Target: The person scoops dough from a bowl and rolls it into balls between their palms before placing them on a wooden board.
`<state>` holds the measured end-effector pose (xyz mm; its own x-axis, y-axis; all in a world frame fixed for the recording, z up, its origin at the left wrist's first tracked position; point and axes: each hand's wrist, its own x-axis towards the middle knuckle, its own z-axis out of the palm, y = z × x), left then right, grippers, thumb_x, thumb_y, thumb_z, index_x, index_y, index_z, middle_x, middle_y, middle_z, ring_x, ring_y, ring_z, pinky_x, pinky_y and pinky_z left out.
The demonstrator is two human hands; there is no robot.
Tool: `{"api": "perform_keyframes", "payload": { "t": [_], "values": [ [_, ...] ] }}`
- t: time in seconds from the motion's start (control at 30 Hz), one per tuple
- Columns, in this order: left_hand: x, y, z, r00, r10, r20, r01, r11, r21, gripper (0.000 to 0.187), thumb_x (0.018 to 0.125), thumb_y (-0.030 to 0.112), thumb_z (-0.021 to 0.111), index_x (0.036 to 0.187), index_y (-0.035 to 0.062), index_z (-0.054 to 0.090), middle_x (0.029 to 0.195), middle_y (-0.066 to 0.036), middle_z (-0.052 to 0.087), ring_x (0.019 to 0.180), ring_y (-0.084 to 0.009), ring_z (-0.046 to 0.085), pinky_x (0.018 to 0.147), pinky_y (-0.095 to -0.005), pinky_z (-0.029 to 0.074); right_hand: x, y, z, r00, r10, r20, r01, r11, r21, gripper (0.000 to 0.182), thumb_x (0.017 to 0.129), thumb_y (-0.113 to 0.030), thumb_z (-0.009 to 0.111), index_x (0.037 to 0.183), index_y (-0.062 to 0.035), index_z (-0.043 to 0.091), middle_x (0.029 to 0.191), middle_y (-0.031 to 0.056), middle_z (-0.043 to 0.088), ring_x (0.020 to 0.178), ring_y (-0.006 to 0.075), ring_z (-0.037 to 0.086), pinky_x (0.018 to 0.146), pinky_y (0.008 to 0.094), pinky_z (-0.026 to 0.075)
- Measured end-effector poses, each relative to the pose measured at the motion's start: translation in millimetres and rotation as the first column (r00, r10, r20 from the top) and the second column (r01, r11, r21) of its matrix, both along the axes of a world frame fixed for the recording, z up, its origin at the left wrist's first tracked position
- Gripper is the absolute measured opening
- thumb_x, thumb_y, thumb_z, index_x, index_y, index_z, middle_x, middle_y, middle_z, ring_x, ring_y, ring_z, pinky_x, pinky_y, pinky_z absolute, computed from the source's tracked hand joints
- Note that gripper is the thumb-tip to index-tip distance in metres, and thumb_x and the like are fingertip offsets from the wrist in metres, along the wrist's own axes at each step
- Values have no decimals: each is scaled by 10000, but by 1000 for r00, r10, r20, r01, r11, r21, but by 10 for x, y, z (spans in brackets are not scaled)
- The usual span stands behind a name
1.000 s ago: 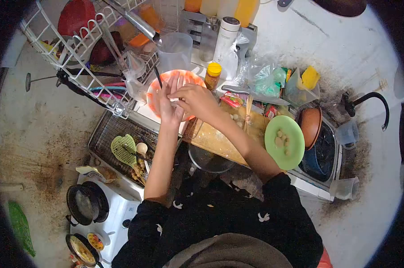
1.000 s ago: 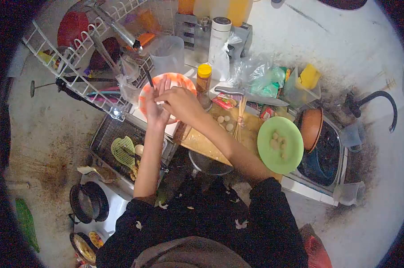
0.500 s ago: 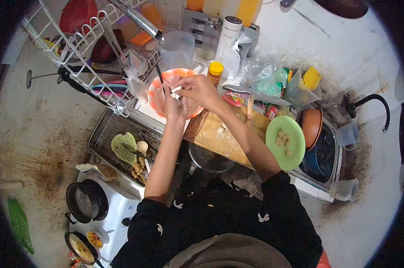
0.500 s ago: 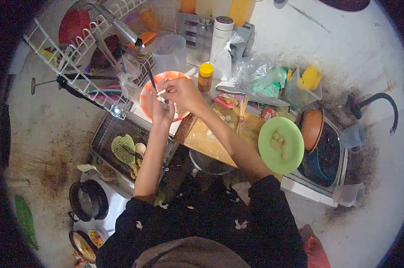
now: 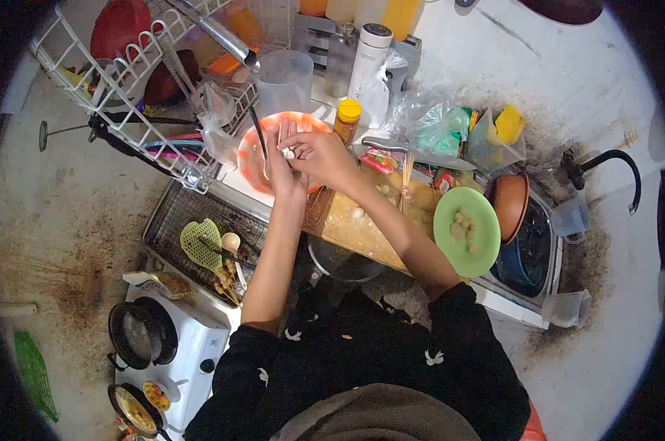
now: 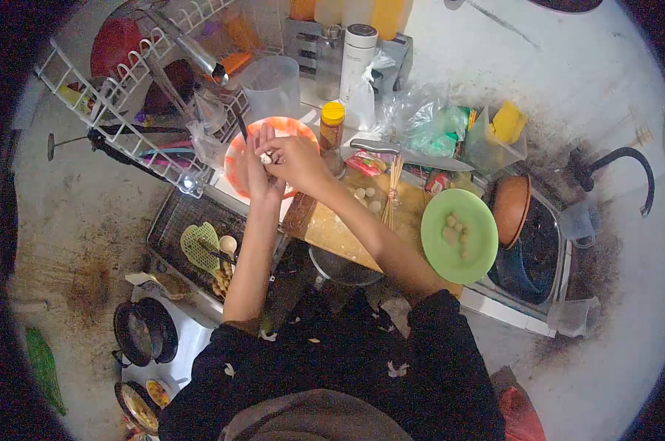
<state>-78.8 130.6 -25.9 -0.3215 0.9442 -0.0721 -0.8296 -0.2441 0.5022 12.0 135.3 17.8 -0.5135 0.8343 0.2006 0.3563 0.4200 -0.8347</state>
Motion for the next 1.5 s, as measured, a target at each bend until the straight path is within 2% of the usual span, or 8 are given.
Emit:
{"api": "perform_keyframes", "payload": {
  "t": [0.17, 0.5, 0.8, 0.97, 1.1, 1.17, 1.3, 1.5],
  "values": [
    [43, 20, -59, 999, -6, -35, 6, 1000, 5, 566, 934, 365, 385, 1359, 33, 213, 1368, -89, 352, 1276, -183, 315, 927, -282, 387, 16, 82, 5, 994, -28, 102, 5, 975, 221, 255, 708, -103, 677, 938, 2, 647, 799, 113, 661, 706, 147, 635, 691, 260, 494],
    [-317, 213, -282, 946, 221, 236, -204, 974, -97, 395, 925, 326, 424, 1229, 75, 431, 1215, -18, 513, 1111, -144, 500, 940, -286, 425, 237, 483, -69, 935, 5, -354, -104, 960, -260, 317, 739, -125, 694, 984, 57, 608, 870, 115, 657, 798, 127, 623, 712, 226, 491],
    [-25, -38, -54, 987, -158, -25, 158, 987, -5, 261, 909, 138, 467, 1132, 17, 531, 1120, -42, 541, 1031, -111, 507, 868, -237, 436, 181, 472, -71, 951, 17, -310, -105, 957, -270, 275, 759, -76, 664, 1002, 39, 602, 911, 75, 646, 814, 101, 606, 731, 220, 483],
    [7, -94, -66, 972, -160, -170, 155, 987, -45, 292, 922, 107, 425, 1183, -10, 482, 1182, -68, 511, 1086, -127, 489, 917, -230, 424, 214, 430, 24, 993, -112, -27, 110, 991, -73, 250, 756, -112, 671, 956, 29, 621, 891, 80, 656, 783, 98, 612, 705, 220, 481],
    [-54, -134, -22, 993, -119, 14, 119, 992, -46, 344, 929, 99, 395, 1251, -21, 398, 1243, -105, 467, 1153, -162, 460, 942, -231, 417, 253, 482, -57, 960, -176, -218, 201, 975, 96, 222, 758, -140, 667, 915, 13, 639, 886, 96, 658, 764, 120, 620, 687, 236, 480],
    [-67, -191, 82, 998, -44, 50, 45, 999, -16, 360, 921, 103, 399, 1259, -12, 359, 1244, -130, 459, 1158, -212, 461, 937, -275, 435, 317, 468, -61, 982, -144, 120, 137, 988, 68, 180, 763, -145, 643, 882, -11, 652, 869, 115, 648, 773, 174, 617, 703, 273, 474],
    [-175, -119, -41, 976, 24, 219, -32, 999, 35, 367, 877, 199, 513, 1136, -51, 438, 1197, -156, 483, 1162, -260, 455, 960, -317, 430, 225, 457, -209, 994, 1, 107, -27, 970, 242, 175, 764, -133, 621, 899, -27, 652, 847, 134, 630, 803, 231, 597, 736, 306, 461],
    [-84, -174, -63, 989, -32, 146, 27, 999, 31, 402, 867, 246, 532, 1138, -42, 459, 1196, -133, 488, 1109, -234, 494, 930, -316, 446, -89, 230, -216, 957, -175, -233, 263, 864, 430, 174, 765, -123, 610, 902, -24, 653, 882, 138, 604, 767, 263, 610, 707, 340, 475]
  ]
}}
